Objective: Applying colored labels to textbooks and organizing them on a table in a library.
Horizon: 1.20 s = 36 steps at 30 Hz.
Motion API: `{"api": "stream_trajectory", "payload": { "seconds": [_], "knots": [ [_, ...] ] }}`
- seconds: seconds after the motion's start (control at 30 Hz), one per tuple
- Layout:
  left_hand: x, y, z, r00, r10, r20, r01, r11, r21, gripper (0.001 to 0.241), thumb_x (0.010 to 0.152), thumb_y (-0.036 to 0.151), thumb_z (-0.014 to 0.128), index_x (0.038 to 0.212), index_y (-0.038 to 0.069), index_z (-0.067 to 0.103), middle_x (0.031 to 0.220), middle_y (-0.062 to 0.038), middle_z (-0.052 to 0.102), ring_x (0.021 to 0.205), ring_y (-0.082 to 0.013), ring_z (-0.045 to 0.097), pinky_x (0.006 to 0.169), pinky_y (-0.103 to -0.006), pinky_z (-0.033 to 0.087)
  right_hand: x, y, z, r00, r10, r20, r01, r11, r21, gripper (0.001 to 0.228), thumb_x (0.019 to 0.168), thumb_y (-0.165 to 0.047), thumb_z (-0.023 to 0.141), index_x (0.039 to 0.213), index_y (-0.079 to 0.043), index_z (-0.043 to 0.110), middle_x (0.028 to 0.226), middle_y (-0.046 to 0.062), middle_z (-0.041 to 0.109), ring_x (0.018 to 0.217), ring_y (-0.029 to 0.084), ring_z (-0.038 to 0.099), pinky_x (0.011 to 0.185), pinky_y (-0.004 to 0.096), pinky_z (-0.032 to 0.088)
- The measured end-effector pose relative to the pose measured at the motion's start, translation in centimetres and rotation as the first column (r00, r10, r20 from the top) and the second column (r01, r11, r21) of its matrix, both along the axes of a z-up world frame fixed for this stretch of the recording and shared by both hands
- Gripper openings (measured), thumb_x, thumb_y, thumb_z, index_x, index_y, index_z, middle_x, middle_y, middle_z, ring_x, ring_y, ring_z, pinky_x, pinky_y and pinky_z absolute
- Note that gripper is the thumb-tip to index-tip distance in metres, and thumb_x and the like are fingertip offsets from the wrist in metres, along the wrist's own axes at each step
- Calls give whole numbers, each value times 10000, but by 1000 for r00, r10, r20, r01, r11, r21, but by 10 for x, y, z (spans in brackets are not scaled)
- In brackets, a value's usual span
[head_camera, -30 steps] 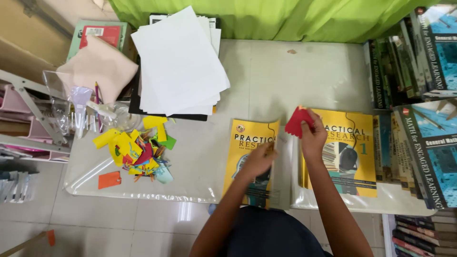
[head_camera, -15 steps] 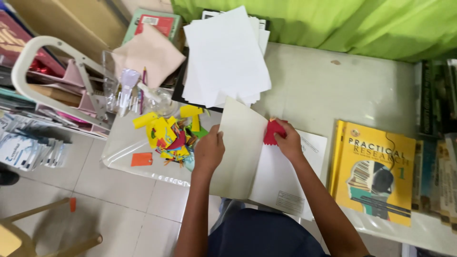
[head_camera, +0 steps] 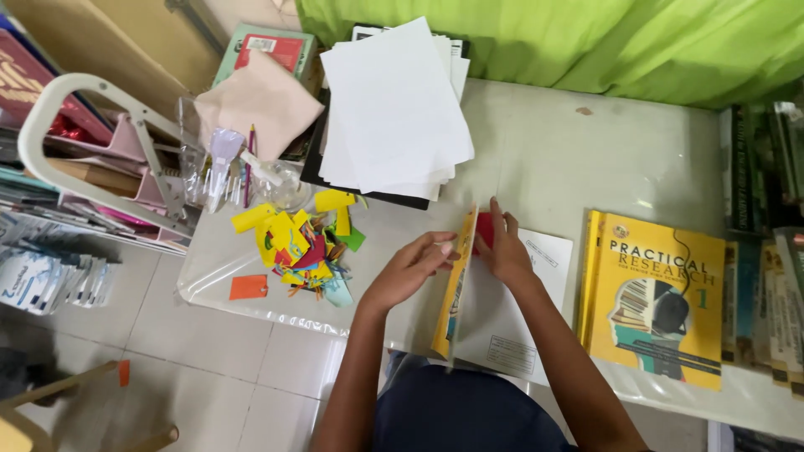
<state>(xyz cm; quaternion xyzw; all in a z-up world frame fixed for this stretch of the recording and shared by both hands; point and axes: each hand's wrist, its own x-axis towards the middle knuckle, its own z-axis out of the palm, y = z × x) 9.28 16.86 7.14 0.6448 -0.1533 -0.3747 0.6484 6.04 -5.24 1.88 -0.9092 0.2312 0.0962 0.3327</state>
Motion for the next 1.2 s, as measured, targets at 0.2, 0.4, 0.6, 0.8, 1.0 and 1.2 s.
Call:
{"api": "stream_trajectory", "payload": {
  "seconds": [0.2, 0.4, 0.6, 0.8, 1.0, 1.2],
  "knots": [
    [-6, -42, -46, 991, -51, 123, -4, 911, 412, 710, 936, 579, 572, 1417, 59, 538, 1336, -158, 638, 1196, -261, 651, 1010, -375, 509, -48, -114, -169, 829, -558, 22, 322, 510, 798, 479, 1071, -343, 513, 1392, 5, 585, 1210, 186, 685, 983, 232, 683, 836, 355, 570],
    [-20, -73, -148, 907, -344, 243, 16, 605, 796, 830, 847, 539, 694, 1454, 26, 453, 1433, -232, 442, 1302, -414, 464, 1019, -498, 483, -92, -143, -95, 565, -823, -58, 581, 347, 736, 492, 1120, -405, 368, 1280, -26, 637, 978, 83, 712, 810, 196, 644, 736, 360, 491],
    [-20, -77, -165, 929, -149, 339, -138, 710, 691, 754, 877, 480, 726, 1418, 3, 502, 1411, -284, 453, 1295, -436, 468, 1042, -493, 474, -132, -106, -180, 750, -384, 539, 349, 922, 171, 645, 986, -375, 519, 1487, 12, 393, 1334, 267, 504, 1179, 381, 538, 952, 433, 513],
    [-34, -62, -154, 939, 40, 341, -184, 898, 401, 768, 765, 340, 791, 1445, 93, 531, 1345, -262, 543, 1268, -391, 532, 1090, -447, 443, -124, -23, -114, 969, -45, 244, 172, 830, -530, 663, 1002, -477, 486, 1588, -191, 367, 1661, 261, 170, 1491, 571, 116, 1157, 669, 186],
    [-67, -87, -85, 770, -430, 471, -30, 713, 701, 1228, 626, 461, 885, 1618, 114, 251, 1690, -315, 36, 1495, -460, 108, 1174, -539, 185, -109, -31, -114, 964, -62, 260, 180, 869, -461, 656, 1007, -491, 455, 1592, -207, 362, 1681, 249, 170, 1520, 555, 77, 1185, 671, 129],
    [-57, -111, -197, 433, -380, 818, -314, 787, 532, 1112, 901, 712, 606, 1599, -53, 202, 1691, -282, 64, 1563, -473, 40, 1216, -639, 39, -73, -60, -112, 954, -17, 299, 159, 875, -458, 630, 1002, -473, 511, 1552, -184, 406, 1640, 272, 233, 1508, 550, 119, 1173, 664, 143]
  ]
}}
